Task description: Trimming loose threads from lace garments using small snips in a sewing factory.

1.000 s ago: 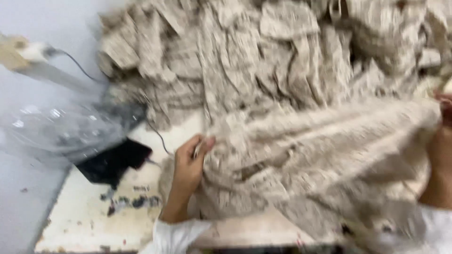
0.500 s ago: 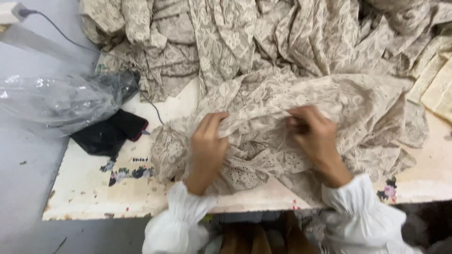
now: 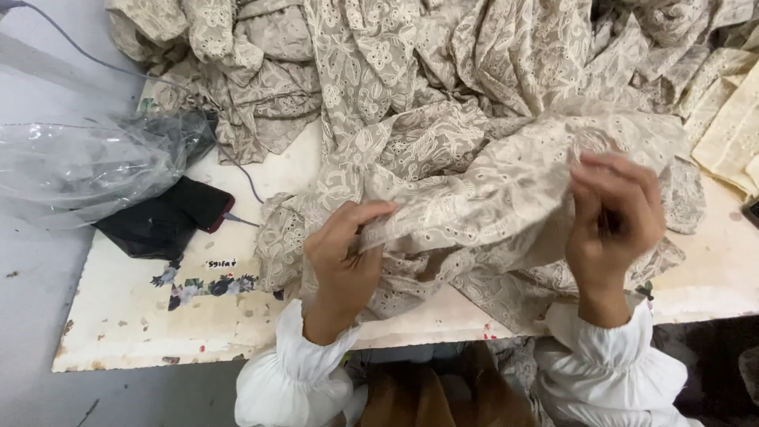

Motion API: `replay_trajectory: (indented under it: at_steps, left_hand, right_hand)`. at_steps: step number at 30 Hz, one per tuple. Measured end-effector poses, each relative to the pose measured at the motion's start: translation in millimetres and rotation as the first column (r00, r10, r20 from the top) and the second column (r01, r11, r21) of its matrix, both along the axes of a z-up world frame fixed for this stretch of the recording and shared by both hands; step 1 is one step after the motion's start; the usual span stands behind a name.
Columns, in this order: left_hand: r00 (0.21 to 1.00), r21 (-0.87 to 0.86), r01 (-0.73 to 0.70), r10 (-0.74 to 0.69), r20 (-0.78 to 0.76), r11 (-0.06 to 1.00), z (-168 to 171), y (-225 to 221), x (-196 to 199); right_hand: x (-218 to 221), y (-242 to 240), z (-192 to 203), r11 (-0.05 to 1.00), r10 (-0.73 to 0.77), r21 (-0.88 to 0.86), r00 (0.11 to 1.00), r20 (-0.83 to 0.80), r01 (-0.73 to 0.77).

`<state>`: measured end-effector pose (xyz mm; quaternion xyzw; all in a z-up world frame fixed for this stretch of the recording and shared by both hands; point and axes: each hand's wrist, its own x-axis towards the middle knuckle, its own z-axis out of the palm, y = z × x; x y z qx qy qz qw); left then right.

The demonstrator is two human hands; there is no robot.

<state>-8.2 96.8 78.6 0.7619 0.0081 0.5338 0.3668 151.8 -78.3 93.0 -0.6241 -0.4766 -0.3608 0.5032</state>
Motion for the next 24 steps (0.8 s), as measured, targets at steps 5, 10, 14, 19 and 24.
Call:
replay_trajectory:
  at_steps: [5,10,14,19,24]
  left_hand:
    - [0.999,-0.002,0.038,-0.038,-0.02,0.999,0.1,-3.1,0.8]
    - [0.96,-0.174,0.163,-0.197,-0.197,0.971,33.0,1.5,-2.4]
    - [0.967,0.023,-0.157,0.159,-0.198,0.987,14.4,16.2,19.3]
    - [0.117,0.331,0.792,0.404,-0.907,0.513,53.2,-18.7,25.6]
    - [0.844,0.821,-0.105,0.487,-0.224,0.561,6.9,10.0,14.9]
  right_hand:
    - [-15.7,0.6,-11.0,0.986,0.059,-0.161,0.992,0.115,-0.04]
    - [2.0,4.1,0.1,0.911,0.192,-0.272,0.9,-0.39,-0.312]
    - [16.1,1.1,-1.0,0.824,0.412,0.016,0.579,-0.703,-0.566]
    - [19.9,19.3,30.1,0.865,0.435,0.228,0.441,-0.785,-0.447]
    - [35.1,35.0,44.2,0.923,0.383,0.255,0.651,-0.655,-0.287]
